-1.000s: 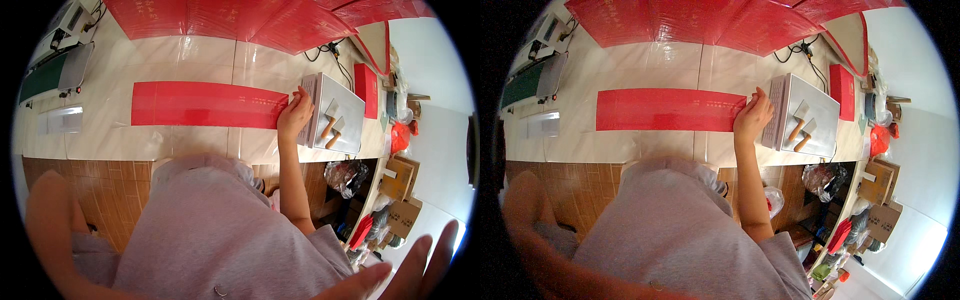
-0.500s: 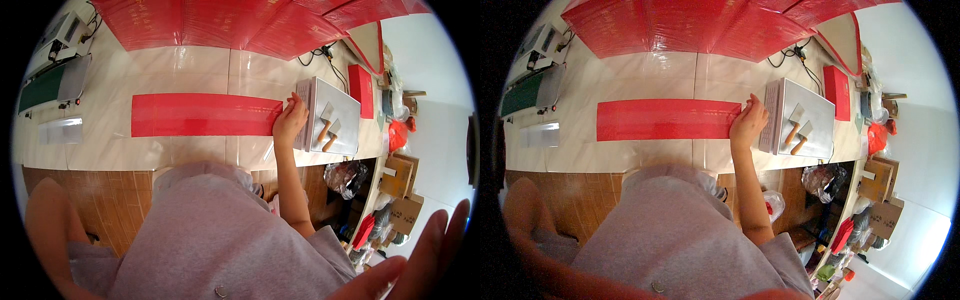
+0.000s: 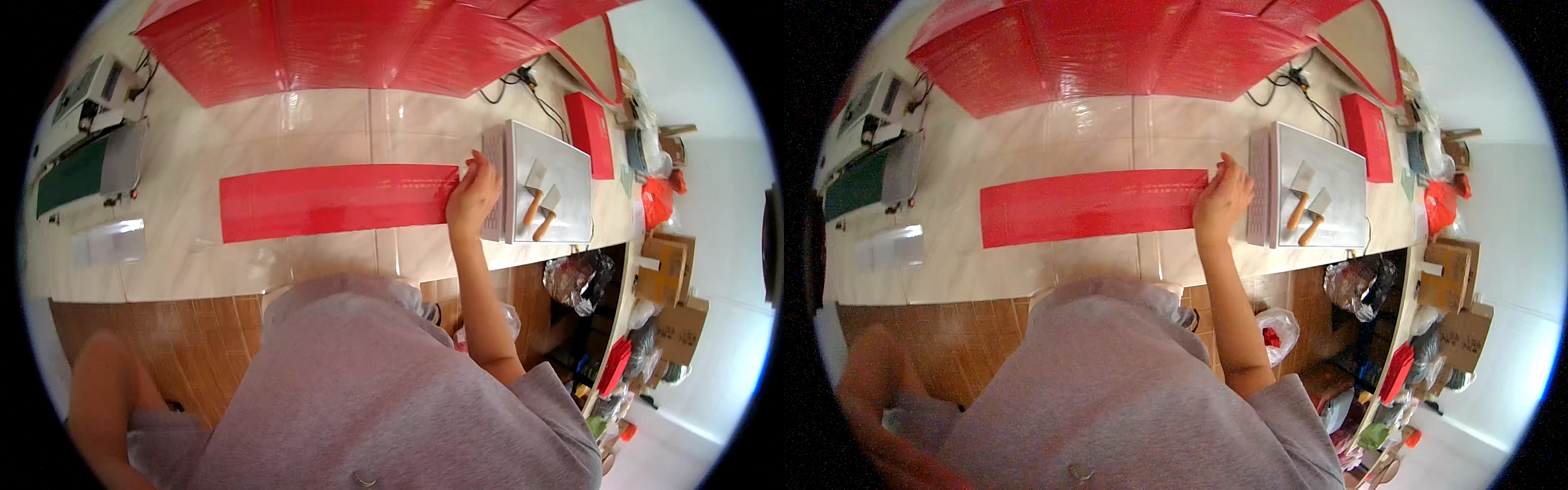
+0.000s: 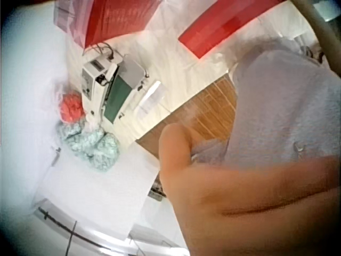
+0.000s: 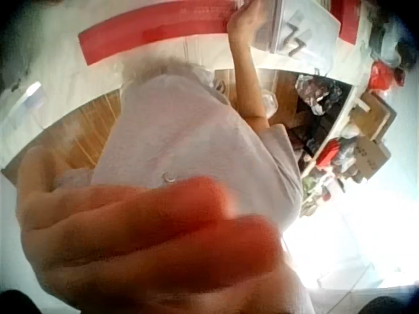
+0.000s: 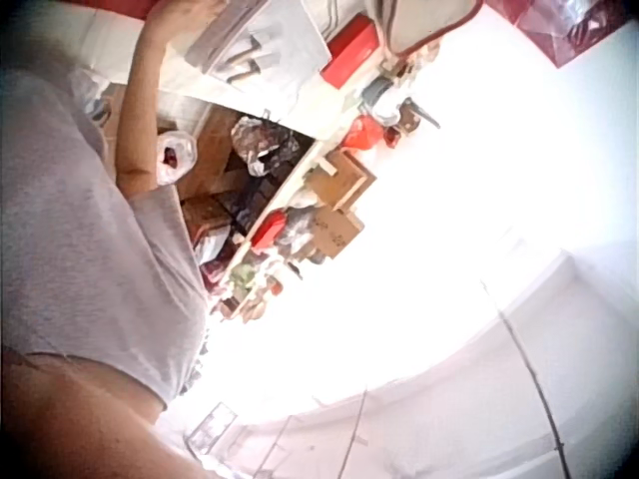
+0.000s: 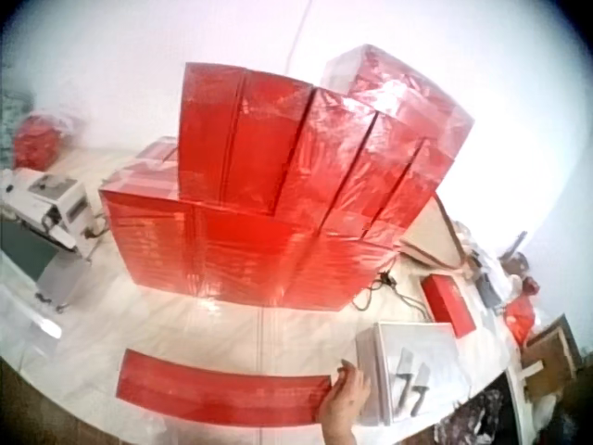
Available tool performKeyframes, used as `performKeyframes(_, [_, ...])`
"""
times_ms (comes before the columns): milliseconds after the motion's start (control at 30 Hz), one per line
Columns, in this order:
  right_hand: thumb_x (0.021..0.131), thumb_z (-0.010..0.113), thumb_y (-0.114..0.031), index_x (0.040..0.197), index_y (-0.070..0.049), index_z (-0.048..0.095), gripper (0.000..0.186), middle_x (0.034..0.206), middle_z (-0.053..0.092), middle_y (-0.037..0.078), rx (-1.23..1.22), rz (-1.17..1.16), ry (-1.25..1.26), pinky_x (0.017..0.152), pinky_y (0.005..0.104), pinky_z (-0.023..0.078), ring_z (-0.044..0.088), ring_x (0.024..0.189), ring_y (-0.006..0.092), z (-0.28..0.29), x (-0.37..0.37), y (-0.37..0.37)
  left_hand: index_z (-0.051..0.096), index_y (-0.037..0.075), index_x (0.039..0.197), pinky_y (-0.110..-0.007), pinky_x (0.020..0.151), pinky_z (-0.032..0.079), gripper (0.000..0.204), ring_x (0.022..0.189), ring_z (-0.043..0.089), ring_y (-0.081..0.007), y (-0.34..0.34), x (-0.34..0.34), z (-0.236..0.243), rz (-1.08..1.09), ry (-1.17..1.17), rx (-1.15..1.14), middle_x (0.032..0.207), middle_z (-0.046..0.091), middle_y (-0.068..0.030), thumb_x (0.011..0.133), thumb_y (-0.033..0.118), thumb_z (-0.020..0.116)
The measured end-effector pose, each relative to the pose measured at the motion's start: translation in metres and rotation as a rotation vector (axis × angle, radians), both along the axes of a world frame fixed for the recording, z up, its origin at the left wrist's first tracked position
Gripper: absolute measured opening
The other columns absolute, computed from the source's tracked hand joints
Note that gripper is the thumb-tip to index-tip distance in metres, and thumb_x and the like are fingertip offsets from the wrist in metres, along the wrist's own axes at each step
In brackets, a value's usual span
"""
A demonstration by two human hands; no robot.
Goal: The person wraps red boxes in plastic film by hand, using a small metal spatula-like tool to smooth the plastic over the box surfaces.
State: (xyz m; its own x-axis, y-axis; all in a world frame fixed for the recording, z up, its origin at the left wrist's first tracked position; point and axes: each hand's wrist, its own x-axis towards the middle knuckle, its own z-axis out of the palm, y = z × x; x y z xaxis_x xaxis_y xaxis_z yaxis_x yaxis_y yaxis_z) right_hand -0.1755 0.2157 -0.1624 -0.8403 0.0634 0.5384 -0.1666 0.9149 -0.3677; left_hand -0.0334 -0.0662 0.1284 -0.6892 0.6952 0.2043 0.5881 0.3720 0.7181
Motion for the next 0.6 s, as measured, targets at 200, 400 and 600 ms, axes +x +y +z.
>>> performKeyframes(200, [0.091,0.052,-0.003,0.117,-0.007,0.06,0.027,0.096,0.064,0.006,0.006,0.049,0.021,0.084,0.0434,0.041,0.056,0.094,0.03,-0.006,0.002,-0.001,0.055,0.015,0.12,-0.031,0.07,0.045,0.025,0.077,0.052,-0.0173,0.0,0.009,0.003,0.01,0.011,0.009,0.097,0.06,-0.0033,0.097,0.024,0.051])
performKeyframes(400, [0.092,0.053,-0.004,0.115,-0.006,0.06,0.024,0.095,0.064,0.007,0.032,0.004,0.018,0.083,0.0433,0.041,0.056,0.09,0.0307,-0.006,0.001,0.009,0.055,0.015,0.121,-0.031,0.07,0.045,0.026,0.077,0.051,-0.0169,-0.002,0.007,-0.002,0.002,0.013,0.028,0.096,0.059,-0.0031,0.097,0.024,0.051])
performKeyframes(600, [0.093,0.052,-0.006,0.115,-0.008,0.061,0.023,0.097,0.064,0.006,0.034,0.042,0.066,0.082,0.0438,0.041,0.055,0.092,0.0302,-0.004,0.0,0.003,0.055,0.016,0.121,-0.031,0.069,0.044,0.026,0.076,0.05,-0.0165,-0.008,0.015,0.008,0.054,-0.018,0.01,0.095,0.059,-0.0029,0.097,0.025,0.051])
